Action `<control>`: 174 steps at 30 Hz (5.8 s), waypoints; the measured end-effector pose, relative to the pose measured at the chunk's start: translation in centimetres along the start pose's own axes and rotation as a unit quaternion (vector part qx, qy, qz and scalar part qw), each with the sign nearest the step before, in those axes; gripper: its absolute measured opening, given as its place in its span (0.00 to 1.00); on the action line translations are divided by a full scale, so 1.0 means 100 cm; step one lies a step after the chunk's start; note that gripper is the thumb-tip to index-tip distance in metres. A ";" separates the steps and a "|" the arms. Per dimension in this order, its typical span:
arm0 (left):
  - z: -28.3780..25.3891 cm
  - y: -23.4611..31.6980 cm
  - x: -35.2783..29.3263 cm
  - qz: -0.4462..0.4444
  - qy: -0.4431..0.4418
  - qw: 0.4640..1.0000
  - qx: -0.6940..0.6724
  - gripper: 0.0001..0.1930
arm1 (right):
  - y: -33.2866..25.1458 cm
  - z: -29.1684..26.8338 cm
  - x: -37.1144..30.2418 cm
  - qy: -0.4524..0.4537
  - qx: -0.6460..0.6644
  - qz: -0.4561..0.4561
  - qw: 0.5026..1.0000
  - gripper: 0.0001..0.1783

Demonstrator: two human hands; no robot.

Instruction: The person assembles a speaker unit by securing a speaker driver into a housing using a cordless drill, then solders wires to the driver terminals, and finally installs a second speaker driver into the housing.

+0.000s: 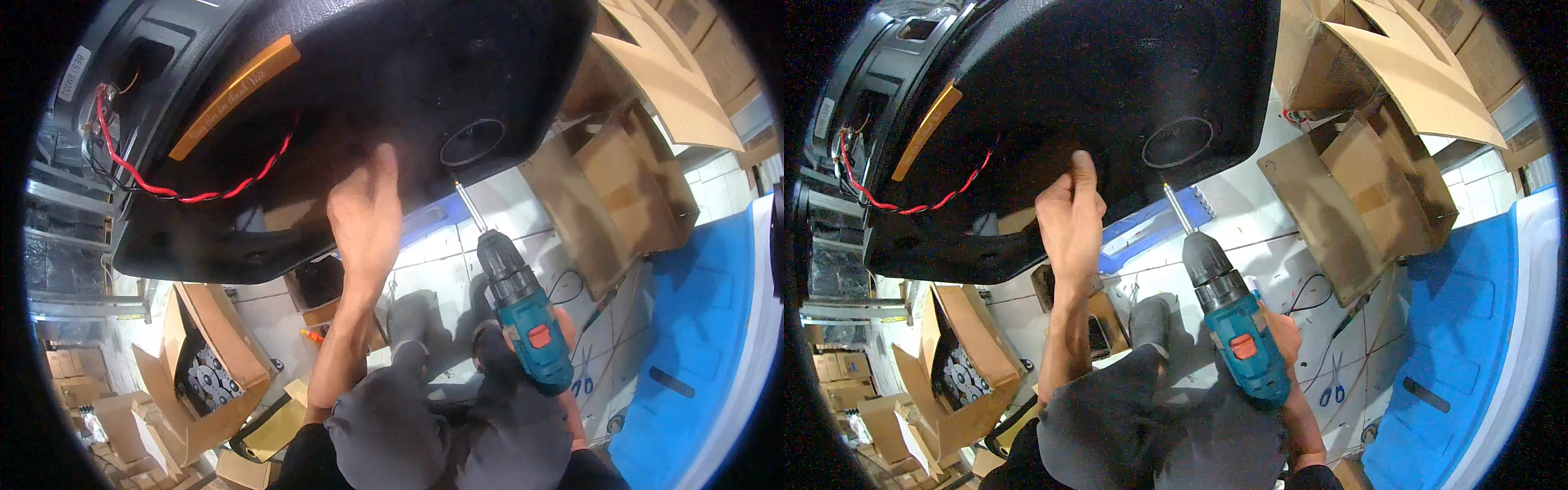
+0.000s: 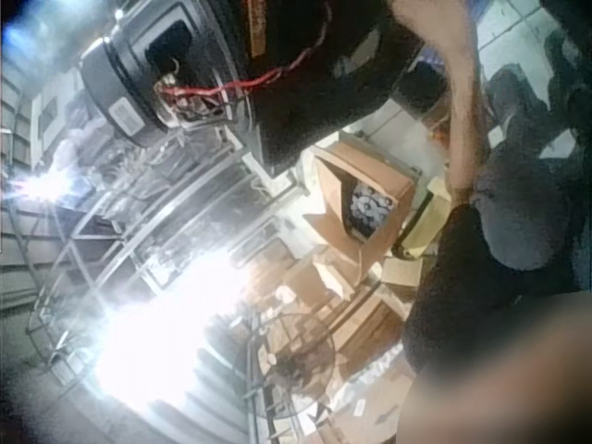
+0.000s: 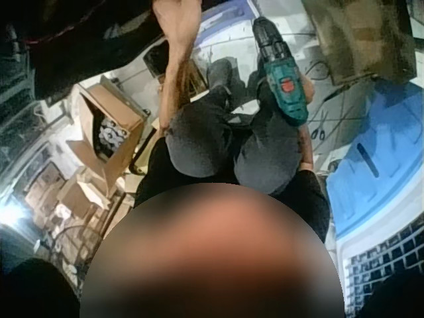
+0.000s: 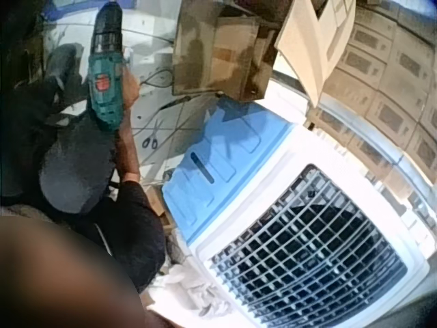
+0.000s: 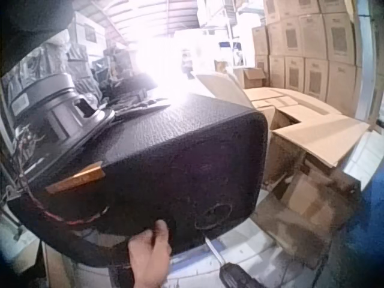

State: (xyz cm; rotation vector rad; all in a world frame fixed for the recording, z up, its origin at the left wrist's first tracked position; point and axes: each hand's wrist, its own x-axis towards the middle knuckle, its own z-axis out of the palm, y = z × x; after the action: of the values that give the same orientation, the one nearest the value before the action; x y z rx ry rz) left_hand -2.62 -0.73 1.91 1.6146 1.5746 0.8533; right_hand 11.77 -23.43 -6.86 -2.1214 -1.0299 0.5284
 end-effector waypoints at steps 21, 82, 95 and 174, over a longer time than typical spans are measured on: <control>0.019 -0.020 0.004 0.132 0.050 0.990 0.003 0.31 | 0.018 0.015 0.017 -0.060 -0.217 0.030 0.974 0.28; -0.023 -0.194 -0.111 -0.259 -0.157 0.813 -0.498 0.21 | 0.176 -0.070 -0.130 0.061 -0.092 0.094 0.989 0.17; 0.049 -0.087 -0.053 -0.251 -0.323 0.716 -0.566 0.13 | 0.112 -0.078 -0.075 0.087 -0.101 -0.200 0.971 0.22; -0.014 -0.280 -0.152 -0.271 -0.112 0.933 -0.211 0.16 | 0.202 0.079 0.070 0.113 0.126 0.060 0.984 0.12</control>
State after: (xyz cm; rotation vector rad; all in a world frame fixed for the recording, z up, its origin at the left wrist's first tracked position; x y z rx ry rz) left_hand -19.15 -15.80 -20.76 0.8719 1.4440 0.6212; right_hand 21.37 -23.24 -27.50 -1.9708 -0.6735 0.4379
